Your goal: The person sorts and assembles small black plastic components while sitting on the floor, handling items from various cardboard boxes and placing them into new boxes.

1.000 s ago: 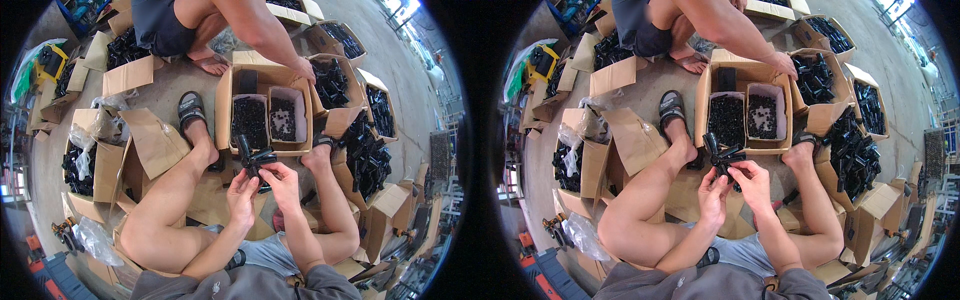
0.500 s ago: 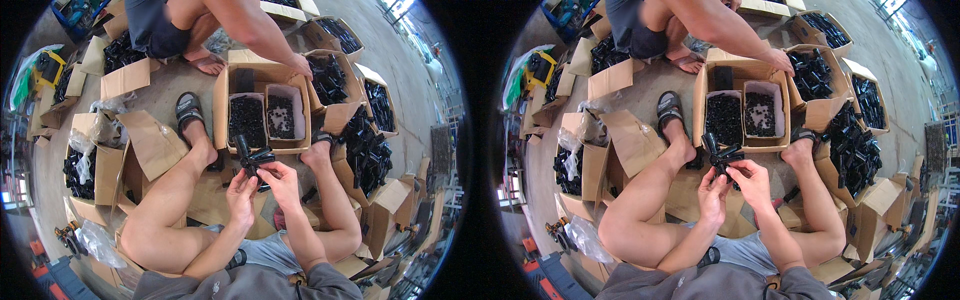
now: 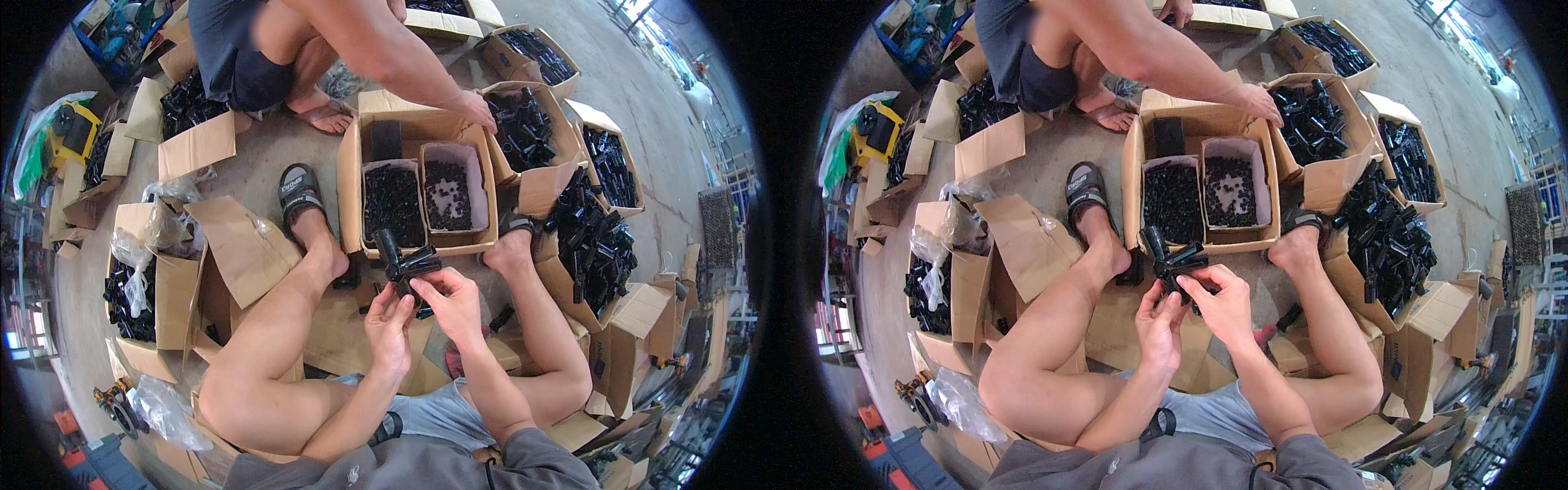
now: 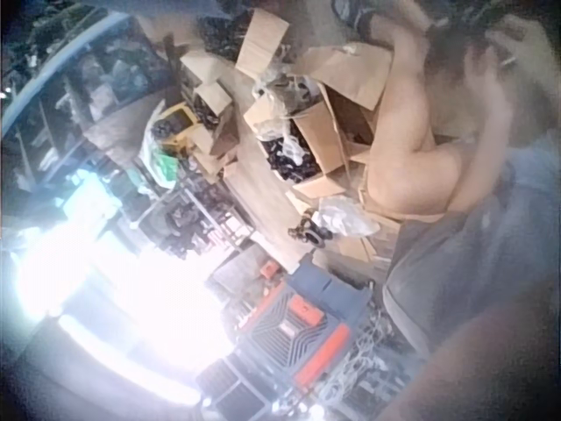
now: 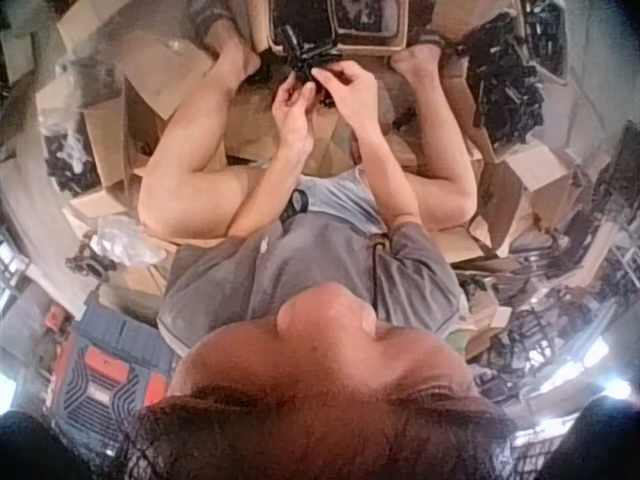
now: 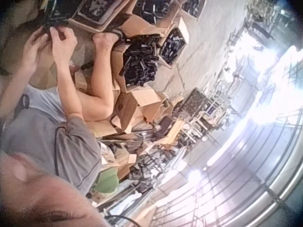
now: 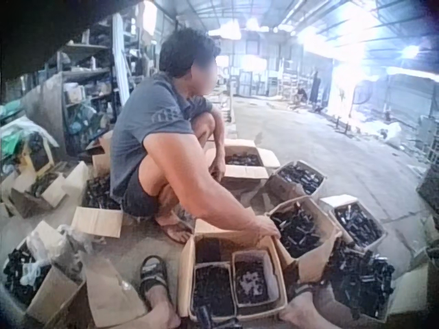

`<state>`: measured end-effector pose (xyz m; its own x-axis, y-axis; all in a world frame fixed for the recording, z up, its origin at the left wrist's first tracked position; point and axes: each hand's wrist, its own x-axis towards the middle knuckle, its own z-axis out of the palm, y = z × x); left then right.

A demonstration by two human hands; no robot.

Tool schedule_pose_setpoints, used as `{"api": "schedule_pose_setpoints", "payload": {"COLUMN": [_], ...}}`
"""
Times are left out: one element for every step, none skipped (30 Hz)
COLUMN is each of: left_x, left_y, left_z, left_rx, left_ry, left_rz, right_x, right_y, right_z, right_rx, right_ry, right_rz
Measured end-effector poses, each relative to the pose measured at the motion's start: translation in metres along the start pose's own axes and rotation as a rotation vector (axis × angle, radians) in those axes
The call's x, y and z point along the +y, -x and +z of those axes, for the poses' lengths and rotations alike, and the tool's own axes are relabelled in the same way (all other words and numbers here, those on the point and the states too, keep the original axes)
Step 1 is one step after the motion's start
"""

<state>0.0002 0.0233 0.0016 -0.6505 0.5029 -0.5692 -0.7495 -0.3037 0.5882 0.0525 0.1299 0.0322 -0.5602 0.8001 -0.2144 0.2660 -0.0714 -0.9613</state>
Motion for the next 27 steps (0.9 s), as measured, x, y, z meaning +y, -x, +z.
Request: {"api": "schedule_pose_setpoints", "payload": {"left_x": [0.000, 0.000, 0.000, 0.000, -0.002, -0.003, -0.004, -0.004, -0.002, -0.001, 0.000, 0.001, 0.001, -0.001, 0.000, -0.001, -0.003, 0.000, 0.002, -0.001, -0.002, -0.001, -0.002, -0.001, -0.001, -0.001, 0.000], "left_y": [0.000, 0.000, -0.001, -0.001, -0.001, -0.002, -0.002, -0.001, -0.002, -0.002, -0.001, 0.000, 0.001, -0.001, 0.001, 0.000, -0.001, 0.001, 0.002, -0.002, -0.001, -0.001, -0.001, -0.001, -0.001, -0.001, 0.000], "left_z": [-0.001, -0.001, -0.001, -0.002, -0.003, -0.001, 0.001, 0.001, 0.003, 0.001, 0.001, 0.002, 0.003, 0.004, 0.002, 0.003, 0.006, 0.007, 0.007, 0.003, 0.003, 0.005, 0.006, 0.005, 0.004, 0.005, 0.005], "left_rx": [0.004, 0.007, 0.007, 0.004, -0.001, -0.012, 0.005, 0.021, 0.029, 0.023, 0.024, 0.016, 0.016, -0.004, -0.009, -0.012, -0.022, -0.017, -0.011, -0.008, -0.017, -0.025, -0.034, -0.034, -0.034, -0.035, -0.021], "left_ry": [0.005, 0.009, 0.015, 0.011, 0.007, 0.005, -0.002, -0.011, -0.015, -0.019, -0.006, 0.016, 0.031, 0.041, 0.039, 0.039, 0.040, 0.033, 0.029, 0.041, 0.037, 0.034, 0.032, 0.029, 0.026, 0.023, 0.017], "left_rz": [0.000, 0.000, 0.002, 0.006, 0.009, 0.012, 0.001, -0.011, -0.012, -0.022, 0.003, 0.024, 0.044, 0.050, 0.058, 0.067, 0.057, 0.053, 0.051, 0.059, 0.061, 0.063, 0.064, 0.069, 0.072, 0.074, 0.071], "right_x": [0.001, 0.000, -0.001, -0.003, -0.002, -0.001, 0.001, 0.007, 0.008, 0.005, 0.001, -0.004, -0.005, -0.005, -0.003, 0.001, 0.003, 0.001, -0.002, -0.004, -0.001, 0.007, 0.012, 0.014, 0.016, 0.017, 0.012], "right_y": [0.000, 0.001, 0.000, 0.000, 0.001, 0.001, 0.001, 0.003, 0.003, 0.004, 0.007, 0.008, 0.010, 0.010, 0.011, 0.011, 0.008, 0.007, 0.007, 0.006, 0.005, 0.004, 0.005, 0.005, 0.005, 0.005, 0.006], "right_z": [0.001, 0.001, 0.001, 0.001, 0.004, 0.007, 0.008, 0.006, 0.006, 0.007, 0.009, 0.009, 0.009, 0.005, 0.004, 0.002, -0.001, -0.002, -0.003, -0.003, -0.005, -0.005, -0.006, -0.005, -0.003, -0.003, -0.002], "right_rx": [0.005, 0.015, 0.025, 0.037, 0.071, 0.108, 0.146, 0.155, 0.150, 0.142, 0.136, 0.141, 0.143, 0.141, 0.100, 0.080, 0.057, 0.045, 0.030, 0.014, 0.001, -0.013, -0.026, -0.025, -0.024, -0.021, 0.004], "right_ry": [0.011, 0.066, 0.122, 0.177, 0.101, 0.026, -0.049, 0.042, 0.135, 0.143, 0.150, 0.163, 0.170, 0.187, 0.161, 0.107, 0.052, 0.038, 0.024, 0.011, -0.001, -0.013, -0.023, -0.039, -0.054, -0.068, -0.018], "right_rz": [-0.012, -0.036, -0.064, -0.092, -0.066, -0.045, -0.024, -0.068, -0.141, -0.154, -0.165, -0.208, -0.243, -0.264, -0.224, -0.166, -0.110, -0.082, -0.054, -0.028, -0.037, -0.046, -0.056, -0.056, -0.057, -0.057, -0.096]}}
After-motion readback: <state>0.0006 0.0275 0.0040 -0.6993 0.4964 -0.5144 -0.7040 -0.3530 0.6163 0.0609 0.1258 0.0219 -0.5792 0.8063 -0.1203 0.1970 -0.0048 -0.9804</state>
